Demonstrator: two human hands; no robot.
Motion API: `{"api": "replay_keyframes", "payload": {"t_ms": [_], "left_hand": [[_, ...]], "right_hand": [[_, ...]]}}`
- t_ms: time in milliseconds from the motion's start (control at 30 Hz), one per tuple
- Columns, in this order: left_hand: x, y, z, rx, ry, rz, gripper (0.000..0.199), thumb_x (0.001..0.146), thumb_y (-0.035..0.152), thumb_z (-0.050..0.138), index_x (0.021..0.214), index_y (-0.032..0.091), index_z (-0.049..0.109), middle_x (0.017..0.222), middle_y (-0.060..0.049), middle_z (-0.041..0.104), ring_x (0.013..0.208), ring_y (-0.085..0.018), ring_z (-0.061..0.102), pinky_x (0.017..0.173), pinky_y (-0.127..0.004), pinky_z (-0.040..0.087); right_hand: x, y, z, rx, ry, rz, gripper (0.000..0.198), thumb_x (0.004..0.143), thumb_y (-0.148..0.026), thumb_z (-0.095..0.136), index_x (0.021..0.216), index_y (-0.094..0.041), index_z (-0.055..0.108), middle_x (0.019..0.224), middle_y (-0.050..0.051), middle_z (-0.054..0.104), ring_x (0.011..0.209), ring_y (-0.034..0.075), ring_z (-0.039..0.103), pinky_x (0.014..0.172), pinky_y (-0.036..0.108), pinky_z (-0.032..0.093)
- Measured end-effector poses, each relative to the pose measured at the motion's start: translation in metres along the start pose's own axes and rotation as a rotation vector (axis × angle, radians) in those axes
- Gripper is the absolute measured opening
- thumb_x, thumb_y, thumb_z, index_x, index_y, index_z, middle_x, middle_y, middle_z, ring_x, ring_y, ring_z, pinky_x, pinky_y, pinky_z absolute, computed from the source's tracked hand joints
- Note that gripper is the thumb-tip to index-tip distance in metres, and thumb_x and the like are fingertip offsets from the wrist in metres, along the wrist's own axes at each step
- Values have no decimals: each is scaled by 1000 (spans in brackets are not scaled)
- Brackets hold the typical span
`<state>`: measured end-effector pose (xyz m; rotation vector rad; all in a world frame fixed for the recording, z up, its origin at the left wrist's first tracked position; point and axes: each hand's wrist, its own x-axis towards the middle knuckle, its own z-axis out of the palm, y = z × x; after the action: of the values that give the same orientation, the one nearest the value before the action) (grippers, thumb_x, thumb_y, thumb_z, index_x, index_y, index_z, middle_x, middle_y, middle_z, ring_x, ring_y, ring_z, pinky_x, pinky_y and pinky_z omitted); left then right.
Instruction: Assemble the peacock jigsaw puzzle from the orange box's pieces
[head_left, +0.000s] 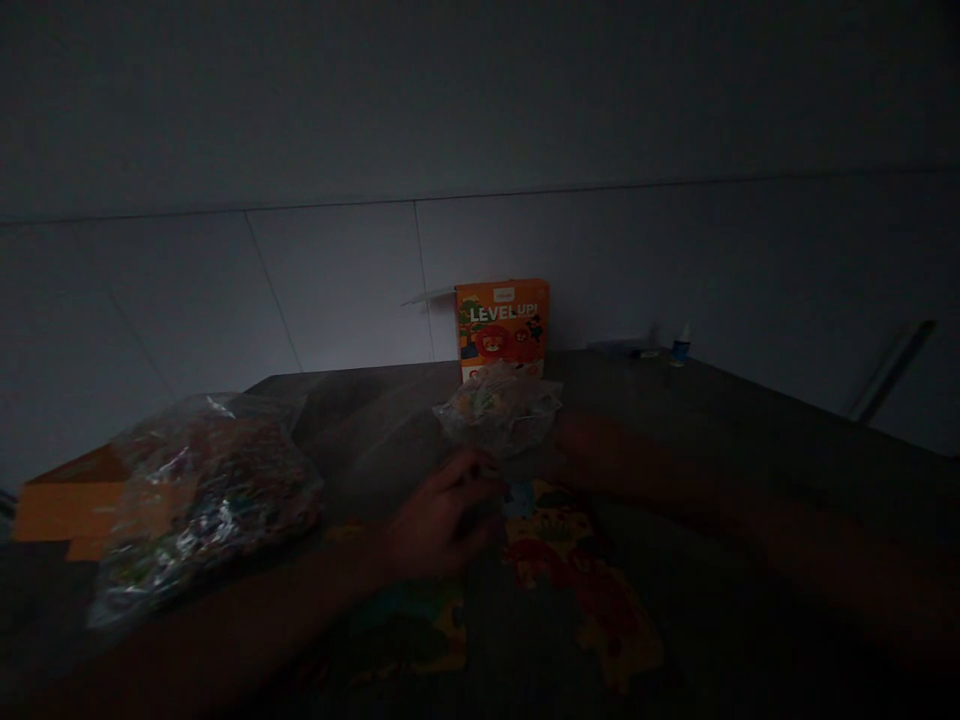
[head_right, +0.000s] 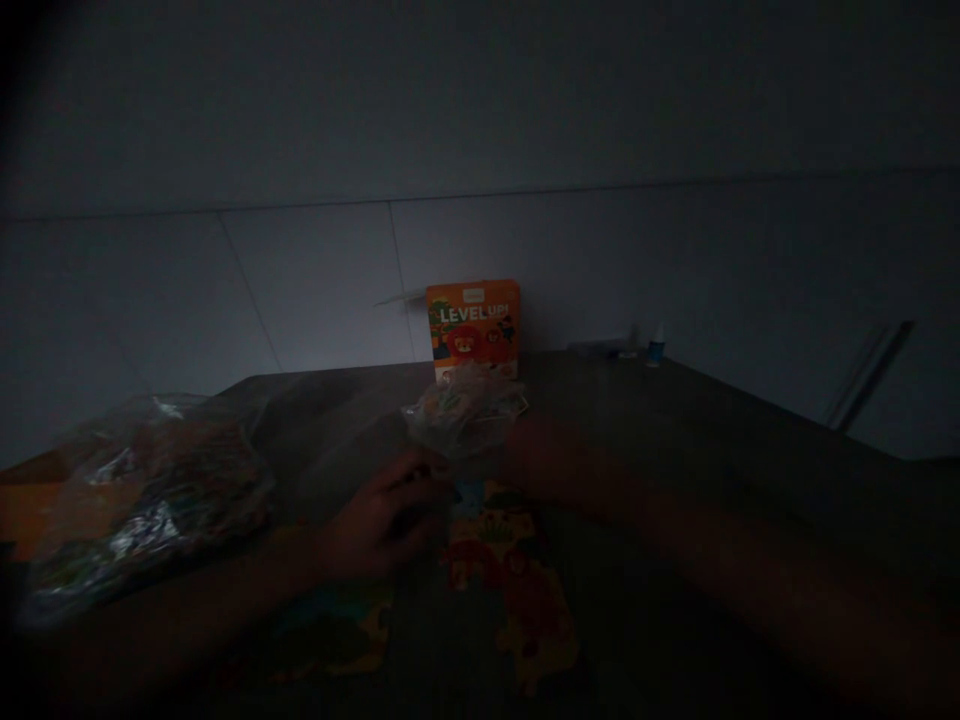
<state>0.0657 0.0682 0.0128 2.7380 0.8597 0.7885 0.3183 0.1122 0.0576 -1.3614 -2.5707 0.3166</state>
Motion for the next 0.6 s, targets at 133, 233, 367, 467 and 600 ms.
{"api": "replay_keyframes", "payload": {"t_ms": [133,233,367,467,600], "left_hand": [[3,3,-4,-15,-177,110,31,91,35,63,118,19,63,122,-11,58,114,-26,55,100,-41,48],[4,1,-4,-26,-199,68,44,87,46,69,120,19,60,128,-13,56,118,-28,53,102,-43,46],[4,-1,-3,-19,-223,40,62,81,57,72,128,19,55,130,-13,55,121,-30,51,103,-46,46],[3,-2,-3,6,-231,22,71,79,59,73,134,19,51,136,-14,51,126,-32,49,106,-48,44],[3,-3,-3,44,-231,-11,86,75,63,74,142,17,44,145,-17,44,133,-36,43,110,-54,39]], "right_hand": [[-33,-4,-6,-126,-245,-67,51,63,-37,84,106,-16,69,103,12,66,90,31,64,71,38,50],[-30,-7,-6,-58,-360,-176,76,54,-42,89,120,-17,62,116,12,62,101,31,61,80,38,50],[-16,-5,-4,-13,-396,-141,93,45,-46,91,126,-15,57,122,14,56,103,32,60,80,37,50],[-10,-1,-2,58,-437,-120,95,40,-45,93,123,-17,58,123,12,56,97,28,62,74,33,51],[-3,6,5,162,-431,-102,78,43,-43,92,111,-18,63,114,8,62,95,26,63,69,28,50]]}}
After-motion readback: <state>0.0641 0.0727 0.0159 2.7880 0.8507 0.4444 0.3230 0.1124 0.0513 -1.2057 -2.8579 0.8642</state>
